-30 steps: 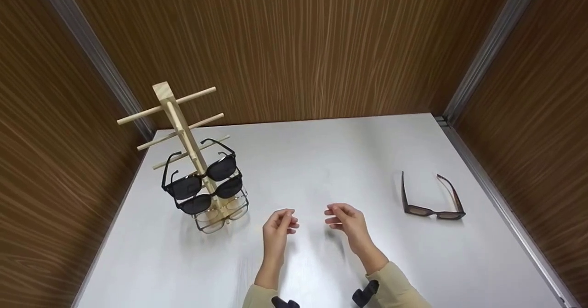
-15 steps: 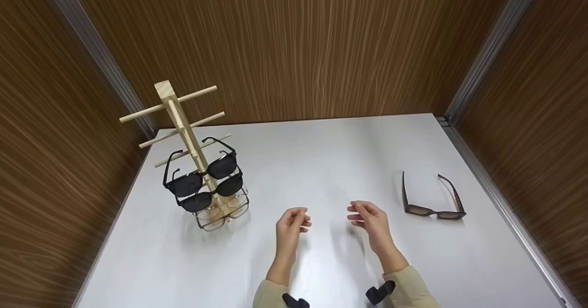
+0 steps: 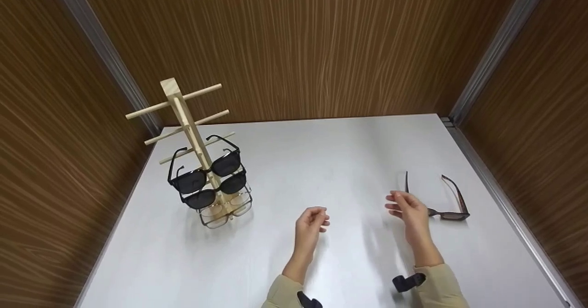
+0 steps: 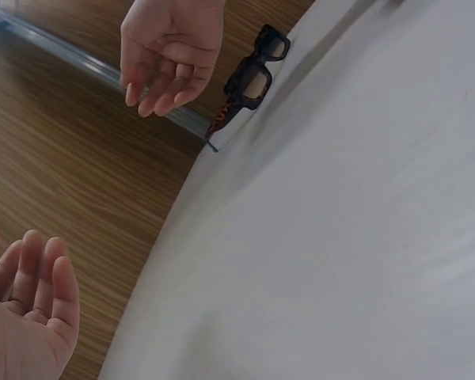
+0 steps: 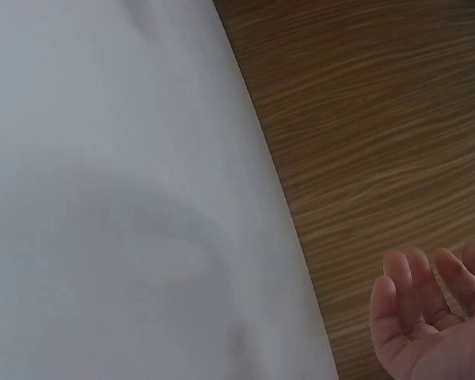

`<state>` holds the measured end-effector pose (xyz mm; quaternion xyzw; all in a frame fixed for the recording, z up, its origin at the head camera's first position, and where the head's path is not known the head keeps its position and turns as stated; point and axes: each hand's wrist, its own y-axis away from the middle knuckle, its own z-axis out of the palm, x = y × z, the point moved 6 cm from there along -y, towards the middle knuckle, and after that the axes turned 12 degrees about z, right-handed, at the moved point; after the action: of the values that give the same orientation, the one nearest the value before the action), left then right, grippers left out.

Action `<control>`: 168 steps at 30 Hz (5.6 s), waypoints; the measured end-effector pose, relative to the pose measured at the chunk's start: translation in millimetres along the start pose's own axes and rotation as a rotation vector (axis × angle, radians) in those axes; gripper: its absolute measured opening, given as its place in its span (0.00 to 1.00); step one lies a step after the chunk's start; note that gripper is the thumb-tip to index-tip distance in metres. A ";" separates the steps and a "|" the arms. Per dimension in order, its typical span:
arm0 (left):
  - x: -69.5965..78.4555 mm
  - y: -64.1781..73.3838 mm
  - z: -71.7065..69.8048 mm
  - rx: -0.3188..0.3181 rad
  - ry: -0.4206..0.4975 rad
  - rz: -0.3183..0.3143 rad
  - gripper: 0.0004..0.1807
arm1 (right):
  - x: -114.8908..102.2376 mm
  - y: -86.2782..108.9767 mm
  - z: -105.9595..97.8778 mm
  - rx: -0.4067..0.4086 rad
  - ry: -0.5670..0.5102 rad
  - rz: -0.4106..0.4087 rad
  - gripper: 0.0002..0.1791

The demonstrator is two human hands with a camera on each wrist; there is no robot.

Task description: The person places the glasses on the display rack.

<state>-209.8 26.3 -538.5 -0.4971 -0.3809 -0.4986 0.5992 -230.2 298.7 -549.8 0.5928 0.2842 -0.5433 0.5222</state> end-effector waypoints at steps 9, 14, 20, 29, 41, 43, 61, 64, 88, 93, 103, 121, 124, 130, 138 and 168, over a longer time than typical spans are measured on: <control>-6.0 -0.3 18.3 -0.033 -0.088 0.025 0.09 | -21.6 0.4 -42.6 0.075 -0.080 -0.024 0.11; -8.7 -0.3 29.5 -0.065 -0.101 0.032 0.09 | -29.1 3.0 -70.3 0.172 -0.117 -0.029 0.10; -29.7 -0.7 39.1 -0.078 -0.096 0.024 0.09 | -32.8 9.3 -104.4 0.270 -0.203 -0.028 0.12; -58.1 -7.5 61.7 -0.129 -0.081 -0.007 0.12 | -31.7 14.5 -142.4 0.389 -0.276 -0.042 0.04; -73.2 -13.4 89.9 -0.145 -0.077 -0.052 0.13 | -20.1 14.7 -168.4 0.521 -0.187 0.031 0.08; -75.6 -13.9 95.5 -0.147 -0.068 -0.056 0.14 | -18.1 14.6 -172.4 0.531 -0.187 0.043 0.09; -97.0 -15.4 149.5 -0.293 -0.090 -0.215 0.23 | 8.8 -0.5 -190.3 0.518 -0.061 0.212 0.24; -96.2 -17.4 155.3 -0.298 -0.117 -0.222 0.23 | 13.4 -6.9 -191.4 0.482 -0.070 0.221 0.26; -106.0 -35.3 191.0 -0.311 -0.143 -0.258 0.24 | 24.8 -26.0 -186.0 0.446 -0.024 0.267 0.33; -110.6 -35.2 192.2 -0.303 -0.111 -0.300 0.24 | 20.9 -25.3 -178.4 0.431 0.043 0.275 0.33; -107.7 -37.3 208.5 -0.343 -0.117 -0.353 0.26 | 16.6 -28.6 -181.2 0.416 0.056 0.286 0.33; -116.8 -38.0 218.0 -0.324 -0.086 -0.385 0.25 | 18.5 -29.6 -179.9 0.384 0.047 0.313 0.28; -117.9 -37.7 218.4 -0.340 -0.098 -0.389 0.25 | 17.9 -30.5 -180.3 0.388 0.060 0.297 0.25; -118.4 -39.6 217.6 -0.363 -0.139 -0.366 0.25 | 16.8 -30.3 -179.4 0.377 0.103 0.284 0.24; -116.0 -42.3 212.8 -0.345 -0.144 -0.327 0.24 | 14.1 -30.1 -175.4 0.359 0.156 0.267 0.25; -103.4 -55.3 160.8 -0.243 -0.162 -0.173 0.14 | -8.1 -8.4 -112.8 0.334 0.227 0.111 0.24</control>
<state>-279.5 205.3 -590.4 -0.5701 -0.4061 -0.5490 0.4569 -200.7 407.8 -560.1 0.7433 0.2143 -0.4828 0.4105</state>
